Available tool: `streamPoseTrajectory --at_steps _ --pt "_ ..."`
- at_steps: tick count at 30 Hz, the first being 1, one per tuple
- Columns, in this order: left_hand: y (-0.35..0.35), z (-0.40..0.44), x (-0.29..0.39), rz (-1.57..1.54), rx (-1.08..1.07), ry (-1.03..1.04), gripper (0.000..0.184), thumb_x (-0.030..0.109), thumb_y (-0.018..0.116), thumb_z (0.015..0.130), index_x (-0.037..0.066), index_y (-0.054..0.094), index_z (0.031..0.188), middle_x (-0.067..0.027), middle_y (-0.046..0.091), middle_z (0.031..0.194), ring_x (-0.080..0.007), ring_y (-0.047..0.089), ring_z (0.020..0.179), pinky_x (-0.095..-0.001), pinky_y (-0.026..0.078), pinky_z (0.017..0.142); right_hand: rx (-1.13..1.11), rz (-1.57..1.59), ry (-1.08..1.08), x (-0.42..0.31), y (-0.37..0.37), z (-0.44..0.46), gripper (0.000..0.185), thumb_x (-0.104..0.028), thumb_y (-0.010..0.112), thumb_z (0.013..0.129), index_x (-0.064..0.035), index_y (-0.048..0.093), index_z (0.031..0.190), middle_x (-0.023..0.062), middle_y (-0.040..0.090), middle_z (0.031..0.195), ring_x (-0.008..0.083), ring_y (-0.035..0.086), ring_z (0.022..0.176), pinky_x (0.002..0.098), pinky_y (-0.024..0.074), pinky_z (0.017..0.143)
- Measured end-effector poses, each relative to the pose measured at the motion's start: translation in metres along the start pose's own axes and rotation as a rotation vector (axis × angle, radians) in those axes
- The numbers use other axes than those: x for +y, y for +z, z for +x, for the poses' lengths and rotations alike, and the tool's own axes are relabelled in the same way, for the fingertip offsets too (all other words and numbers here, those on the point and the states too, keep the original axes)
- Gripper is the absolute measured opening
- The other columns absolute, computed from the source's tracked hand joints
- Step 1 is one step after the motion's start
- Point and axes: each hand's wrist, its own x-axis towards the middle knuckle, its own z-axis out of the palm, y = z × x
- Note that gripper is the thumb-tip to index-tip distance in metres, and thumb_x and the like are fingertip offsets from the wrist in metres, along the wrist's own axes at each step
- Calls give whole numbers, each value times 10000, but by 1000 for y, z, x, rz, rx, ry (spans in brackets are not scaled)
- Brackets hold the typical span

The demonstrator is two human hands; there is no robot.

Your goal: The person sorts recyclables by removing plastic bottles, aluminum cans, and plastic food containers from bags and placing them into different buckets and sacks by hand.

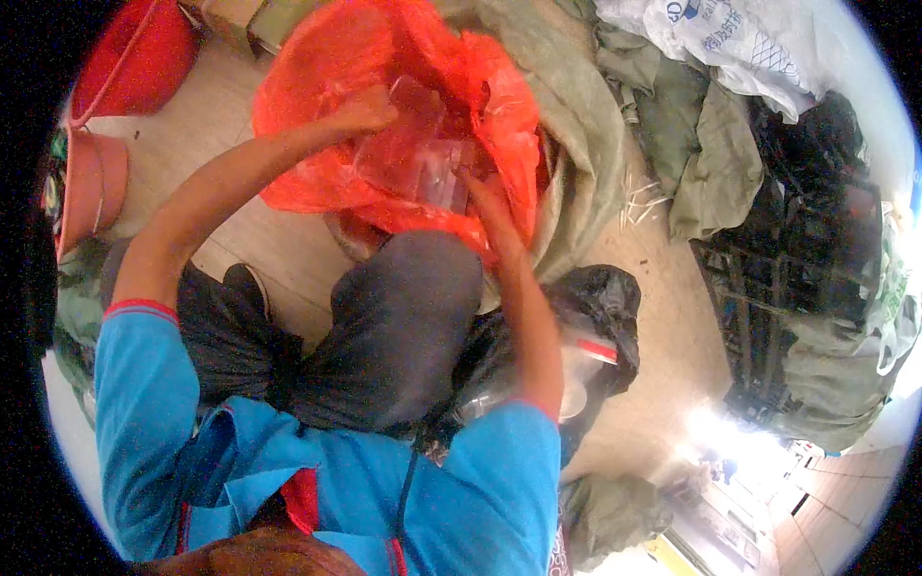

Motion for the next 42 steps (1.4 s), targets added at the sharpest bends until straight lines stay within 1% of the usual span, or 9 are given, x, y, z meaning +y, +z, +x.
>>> streamPoseTrajectory --at_steps 6,10,14,18,20,23,29,33,42 --pt "-5 -22 37 284 165 -177 511 305 468 819 7 449 1233 -239 608 1069 -384 583 1028 -460 463 870 181 204 -387 -31 5 -22 484 -327 630 858 -12 519 1208 97 567 1142 204 554 1005 307 458 827" --pt "23 -12 31 117 214 -67 554 434 474 860 66 448 1273 -196 614 1080 -338 587 1032 -420 435 914 385 -377 -160 -66 29 -21 522 -424 604 852 45 575 1079 123 620 918 223 592 883 347 467 743" --pt "34 12 15 -490 -43 388 568 540 509 857 117 515 1236 -103 625 1071 -241 569 1046 -353 407 944 101 -555 -271 -49 63 2 599 -486 543 864 73 569 1081 222 637 891 337 623 874 400 467 787" --pt "19 -14 21 -367 -169 48 604 469 591 774 116 515 1258 -101 598 1159 -244 560 1056 -350 416 943 -45 -548 -217 -46 80 -1 580 -450 552 867 61 546 1142 237 640 925 362 621 903 416 463 812" --pt "27 -12 11 -335 -44 68 519 333 644 749 114 542 1209 -92 621 1097 -215 584 1001 -327 430 917 16 -633 -742 -33 86 -7 572 -429 575 854 54 546 1158 213 649 912 362 619 911 415 462 828" --pt "58 28 -40 -357 109 423 582 265 618 699 40 503 1224 -165 604 1132 -264 594 1023 -368 459 889 -169 -485 -549 -29 75 -12 549 -416 588 841 62 563 1110 212 633 1006 354 601 968 410 458 837" --pt "9 -13 14 126 213 55 665 238 632 678 -63 378 1213 -240 586 1038 -363 592 985 -438 487 811 11 -925 -47 2 -19 -37 365 -334 568 853 2 608 989 194 597 1045 270 575 957 375 443 831" --pt "7 -20 22 204 174 53 674 269 641 685 -61 383 1214 -231 591 1054 -357 594 997 -437 492 808 42 -292 -117 61 -40 -20 344 -279 543 869 -24 583 1097 158 590 1052 263 568 963 354 437 877" --pt "6 -38 36 428 82 140 650 506 423 878 -48 469 1214 -193 616 1043 -337 601 1002 -442 498 809 23 -150 -208 32 -12 -5 315 -268 575 832 0 620 990 165 627 921 263 606 889 359 459 818"
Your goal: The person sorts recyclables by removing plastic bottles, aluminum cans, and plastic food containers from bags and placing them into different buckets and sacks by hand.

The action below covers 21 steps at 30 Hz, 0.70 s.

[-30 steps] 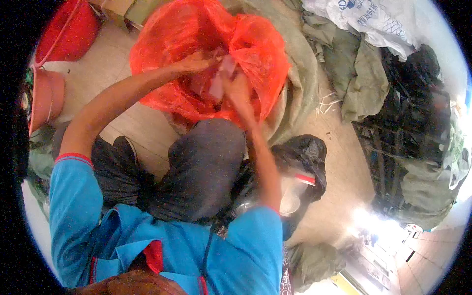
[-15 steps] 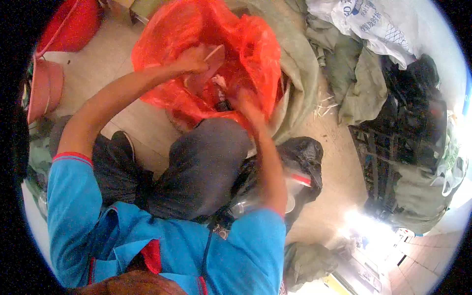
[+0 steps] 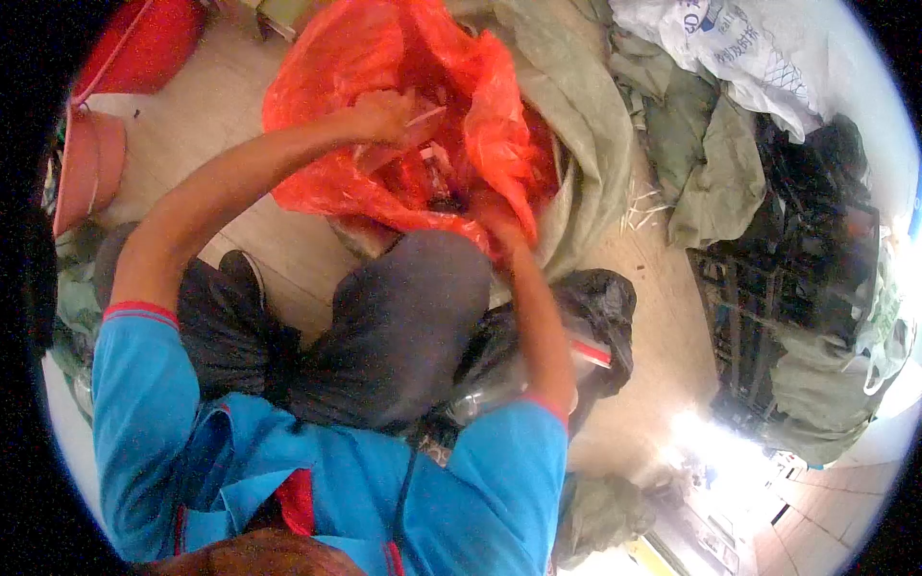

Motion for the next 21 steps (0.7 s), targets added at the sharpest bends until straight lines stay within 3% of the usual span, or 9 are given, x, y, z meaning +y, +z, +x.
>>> streamPoseTrajectory --at_steps 2,6,9,11,12,14,21 --pt "9 3 -3 48 27 71 649 528 318 923 -20 519 1205 -175 622 1034 -334 584 1039 -441 487 838 -9 10 11 -9 -4 3 314 -264 575 832 0 617 997 162 625 928 260 604 894 357 458 820" --pt "10 4 -6 76 -37 162 605 516 317 930 21 552 1187 -173 607 1075 -325 577 1058 -434 479 857 -20 34 23 -23 -8 7 314 -256 576 833 1 612 1010 156 622 942 255 599 905 353 456 825" --pt "13 9 -6 58 -16 173 598 537 372 902 34 560 1166 -183 571 1144 -321 581 1047 -426 481 856 -11 29 14 -26 -7 13 314 -250 577 834 1 609 1019 151 620 952 251 596 913 351 455 829" --pt "3 6 0 97 -164 -68 611 560 457 849 39 562 1152 -189 564 1156 -318 584 1041 -418 482 857 -11 31 15 -24 -4 17 315 -246 578 834 2 606 1026 148 618 959 248 593 918 349 454 831" --pt "2 4 -1 94 -166 -72 611 560 457 849 39 562 1152 -189 564 1156 -318 584 1041 -418 482 857 -12 30 19 -24 -4 17 315 -244 578 834 2 605 1029 146 617 963 247 592 921 348 454 833" --pt "-2 4 1 4 -78 -44 623 512 578 754 28 557 1146 -186 596 1107 -322 586 1037 -412 484 848 -12 16 26 -23 -6 17 316 -240 578 835 2 603 1036 143 616 970 244 590 926 346 453 835" --pt "-1 31 -17 -87 -43 -94 621 348 656 610 17 557 1126 -186 609 1096 -329 588 1028 -416 489 822 1 -96 146 8 -38 -9 319 -225 580 836 4 594 1058 132 610 995 235 582 944 339 450 844"
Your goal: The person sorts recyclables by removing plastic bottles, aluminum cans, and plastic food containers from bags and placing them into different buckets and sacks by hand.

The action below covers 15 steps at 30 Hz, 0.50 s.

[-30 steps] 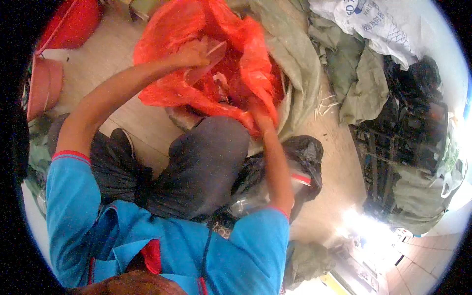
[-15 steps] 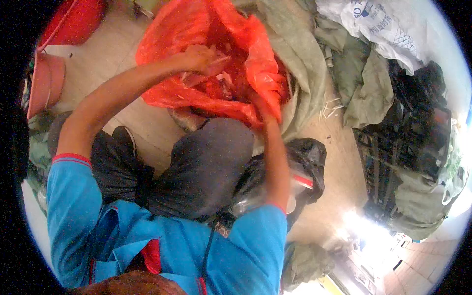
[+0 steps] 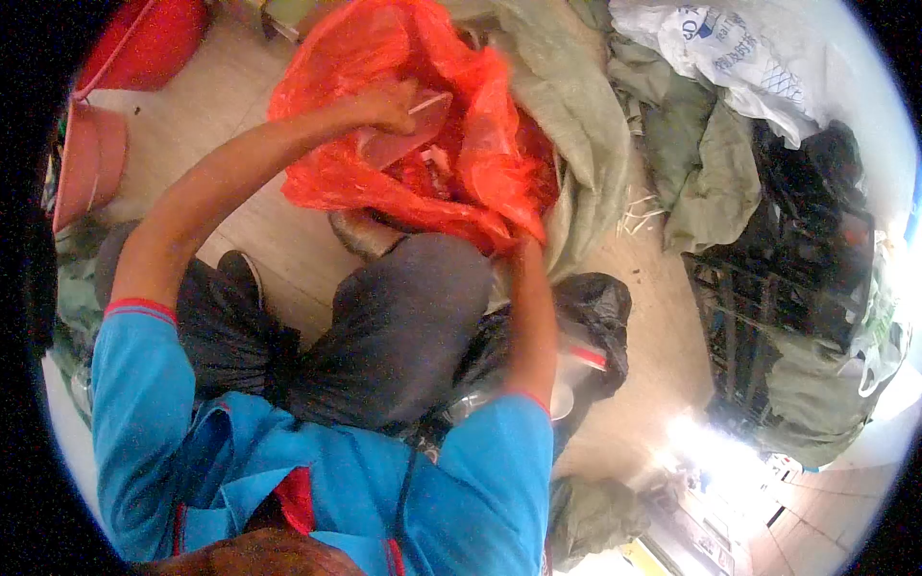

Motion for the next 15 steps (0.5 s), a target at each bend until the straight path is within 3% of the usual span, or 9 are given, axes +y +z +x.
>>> streamPoseTrajectory --at_steps 3,7,15 --pt "-15 -4 6 -104 -39 7 622 334 659 608 8 551 1127 -193 603 1107 -331 585 1030 -422 486 814 37 -46 52 10 -20 -9 322 -219 581 837 4 590 1068 128 608 1005 231 578 952 337 449 848" --pt "-10 8 7 -185 45 16 614 326 668 610 -16 553 1107 -202 619 1072 -330 597 1003 -427 485 797 184 35 -106 -18 -39 11 326 -211 582 838 5 585 1081 121 605 1019 225 573 963 333 447 853" --pt "5 11 -5 -297 29 52 666 347 698 610 -43 541 1126 -239 595 1084 -330 586 1028 -400 479 825 163 176 -194 -48 -4 4 335 -195 584 839 7 576 1107 109 598 1048 214 564 984 325 444 863"
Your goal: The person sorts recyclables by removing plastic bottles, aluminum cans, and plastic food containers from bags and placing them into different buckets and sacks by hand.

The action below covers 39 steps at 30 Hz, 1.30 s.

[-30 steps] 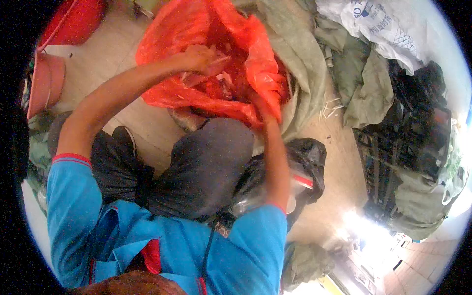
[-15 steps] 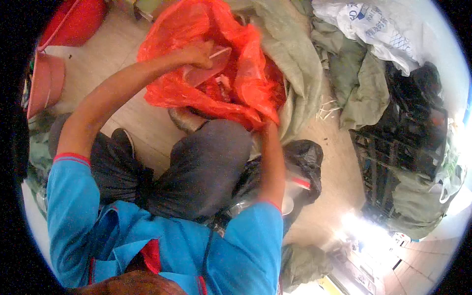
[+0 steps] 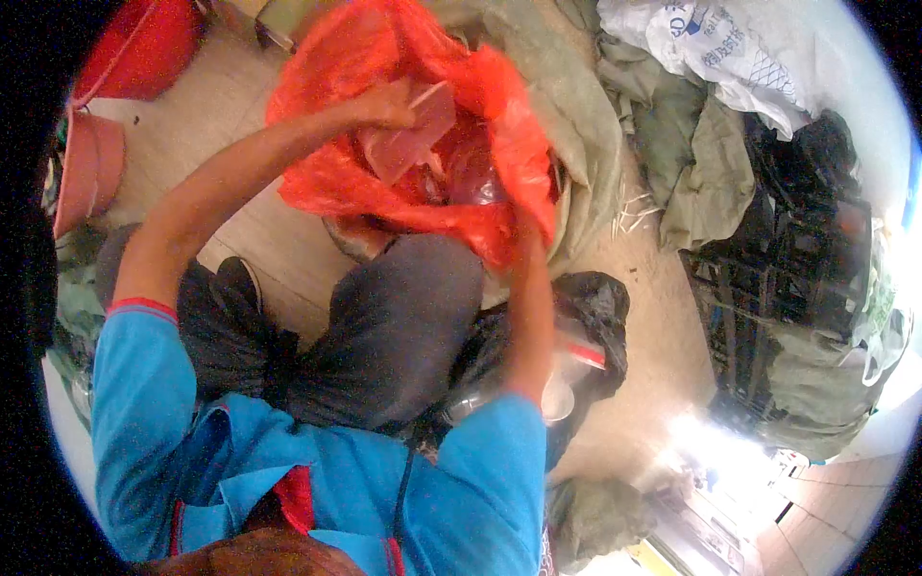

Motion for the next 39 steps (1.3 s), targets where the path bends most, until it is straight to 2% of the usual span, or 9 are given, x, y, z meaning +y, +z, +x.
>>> streamPoseTrajectory --at_steps 3,8,14,18,24,27,30,36,39 --pt "12 24 -27 -12 63 114 748 410 709 602 -67 514 1145 -259 570 1126 -372 562 1052 -418 456 886 -32 11 30 7 9 -9 339 -188 585 840 7 572 1117 104 596 1058 210 561 992 323 442 866" --pt "-6 -1 1 69 -6 -62 735 408 710 609 -60 518 1141 -236 589 1101 -369 563 1052 -417 456 882 -71 3 43 14 23 -10 347 -178 586 841 8 566 1133 97 592 1076 204 555 1005 318 440 873" --pt "12 17 -25 55 80 0 694 376 698 615 -53 519 1130 -250 583 1107 -364 564 1060 -431 458 875 -65 -9 64 19 15 -10 357 -166 588 842 9 559 1152 87 587 1097 195 548 1020 312 438 880" --pt "1 6 -9 68 -21 -100 679 356 677 624 -46 513 1146 -251 582 1107 -365 566 1059 -442 455 875 -5 -26 68 26 -13 -10 365 -158 589 843 10 554 1165 81 584 1111 190 543 1031 309 436 885" --pt "-3 5 -16 50 42 -11 614 303 664 593 -74 539 1062 -255 601 1052 -350 603 974 -413 499 759 81 -41 3 28 -53 12 377 -145 590 844 11 546 1185 72 579 1132 182 536 1047 303 433 893" --pt "1 9 -19 106 43 -13 549 292 646 592 -55 556 1009 -236 613 1002 -352 614 918 -418 499 714 -110 -43 40 42 -30 23 384 -139 591 845 12 543 1195 67 577 1143 178 533 1055 300 432 896" --pt "-4 5 -13 181 173 5 557 293 643 606 -32 536 1046 -213 620 972 -346 616 919 -415 501 711 -183 279 294 14 33 14 399 -182 606 837 -7 551 1191 66 578 1125 185 534 1048 289 424 895" --pt "-10 -15 10 362 160 -139 619 295 648 653 -15 454 1152 -206 627 962 -370 618 924 -468 510 741 -291 237 227 2 66 8 400 -190 610 835 -8 552 1186 68 580 1120 189 537 1044 293 427 896" --pt "-11 -17 15 381 69 -165 624 312 659 681 8 446 1183 -153 603 1091 -308 599 1017 -426 500 813 -294 232 212 -2 73 10 400 -194 612 834 -8 552 1183 68 581 1117 191 538 1042 295 428 896"
